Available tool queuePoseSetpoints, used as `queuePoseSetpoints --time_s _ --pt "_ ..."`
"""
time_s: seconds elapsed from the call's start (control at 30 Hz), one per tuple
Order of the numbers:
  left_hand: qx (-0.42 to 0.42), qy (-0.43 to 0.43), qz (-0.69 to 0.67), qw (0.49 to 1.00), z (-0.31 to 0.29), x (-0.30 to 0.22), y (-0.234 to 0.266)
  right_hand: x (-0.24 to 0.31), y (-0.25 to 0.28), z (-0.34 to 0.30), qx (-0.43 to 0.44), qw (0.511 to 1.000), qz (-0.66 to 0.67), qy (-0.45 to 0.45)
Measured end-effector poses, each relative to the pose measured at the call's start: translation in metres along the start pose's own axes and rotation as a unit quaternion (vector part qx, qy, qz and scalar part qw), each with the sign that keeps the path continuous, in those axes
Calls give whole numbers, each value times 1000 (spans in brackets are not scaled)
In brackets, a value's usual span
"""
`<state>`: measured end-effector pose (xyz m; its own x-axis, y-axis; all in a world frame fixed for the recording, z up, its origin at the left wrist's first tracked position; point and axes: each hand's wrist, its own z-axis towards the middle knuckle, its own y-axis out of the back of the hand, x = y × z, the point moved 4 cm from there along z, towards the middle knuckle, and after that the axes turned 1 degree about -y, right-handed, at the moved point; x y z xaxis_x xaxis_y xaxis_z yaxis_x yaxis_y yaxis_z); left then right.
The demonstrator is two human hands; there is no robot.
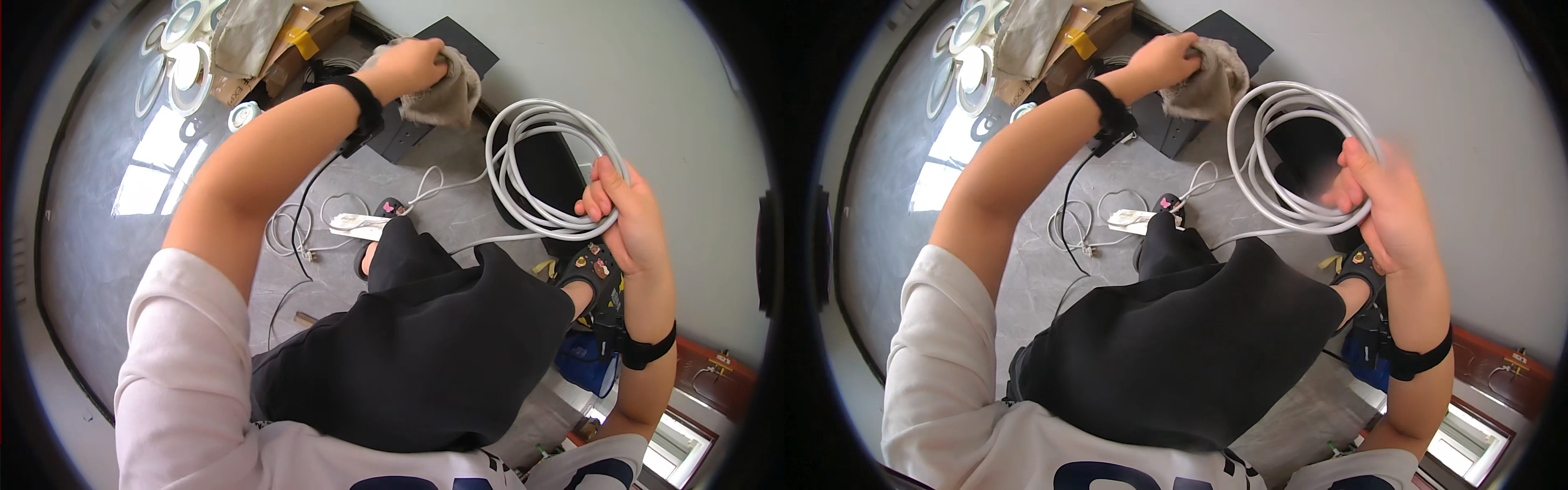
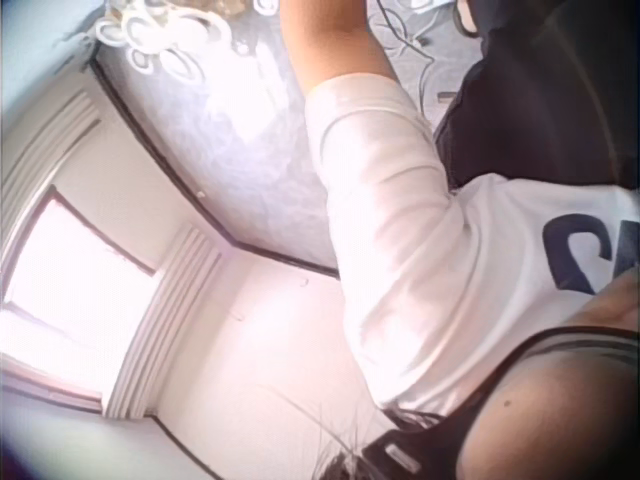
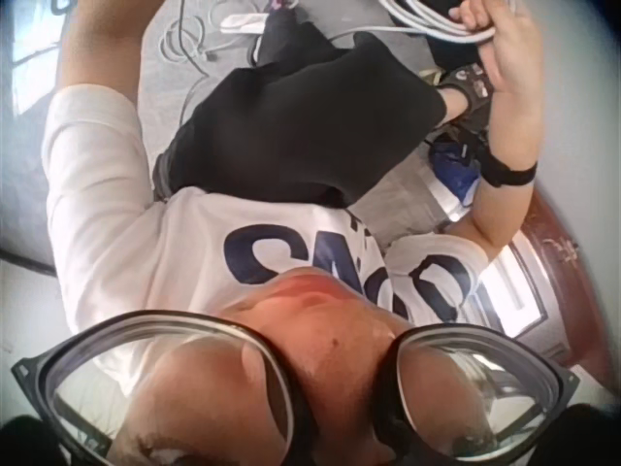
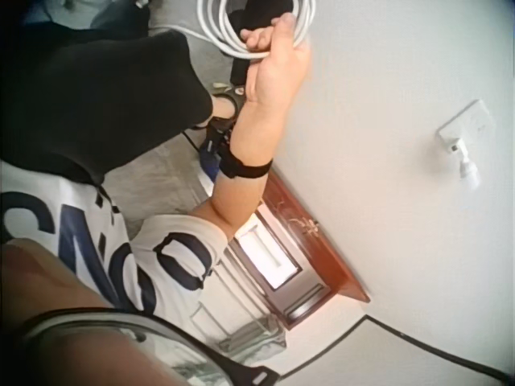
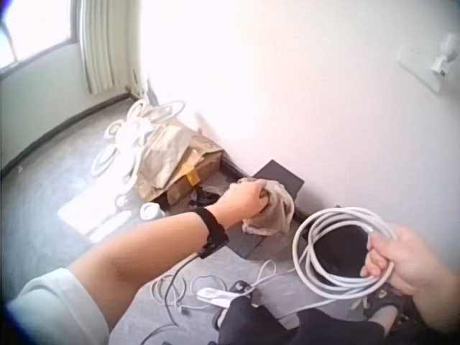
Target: The person wipes a gray cable with a brown cloth, coiling the cable into a loop by hand.
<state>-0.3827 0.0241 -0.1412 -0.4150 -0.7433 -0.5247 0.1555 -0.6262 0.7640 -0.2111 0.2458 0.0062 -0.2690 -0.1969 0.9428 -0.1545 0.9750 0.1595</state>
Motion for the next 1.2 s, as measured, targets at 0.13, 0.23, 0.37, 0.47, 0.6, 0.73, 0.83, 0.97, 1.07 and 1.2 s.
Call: queuePoseSetpoints --time_s 0.13,0.23,0.37,0.47,0.6,0.73,0.83,0.97,1.07,1.2 --pt "-72 152 -235 957 -5 -16 69 3 3 -2 5 1000 -3 8" --pt "-86 192 -434 876 -27 -26 104 6 -6 1 23 1000 -10 4" --pt "-54 223 -570 789 -56 -71 122 21 -16 5 25 997 -64 24" --pt "-63 217 -524 821 -65 -106 121 41 -32 0 -22 973 -221 61" --pt "-44 35 -394 917 -77 -153 136 55 -60 -9 -19 967 -234 98" --pt "-130 -16 -290 948 -89 -164 144 48 -63 -18 -16 971 -189 146" --pt "-142 -19 -224 964 -92 -144 131 43 -67 -21 -8 981 -163 108" --pt "-147 3 -219 965 -93 -129 126 62 -73 -28 -29 945 -251 208" --pt "-210 -4 -211 955 -80 -134 134 68 -73 -16 -53 913 -280 292" --pt "-274 77 -278 918 -70 -104 129 72 -46 35 -42 936 -259 235"
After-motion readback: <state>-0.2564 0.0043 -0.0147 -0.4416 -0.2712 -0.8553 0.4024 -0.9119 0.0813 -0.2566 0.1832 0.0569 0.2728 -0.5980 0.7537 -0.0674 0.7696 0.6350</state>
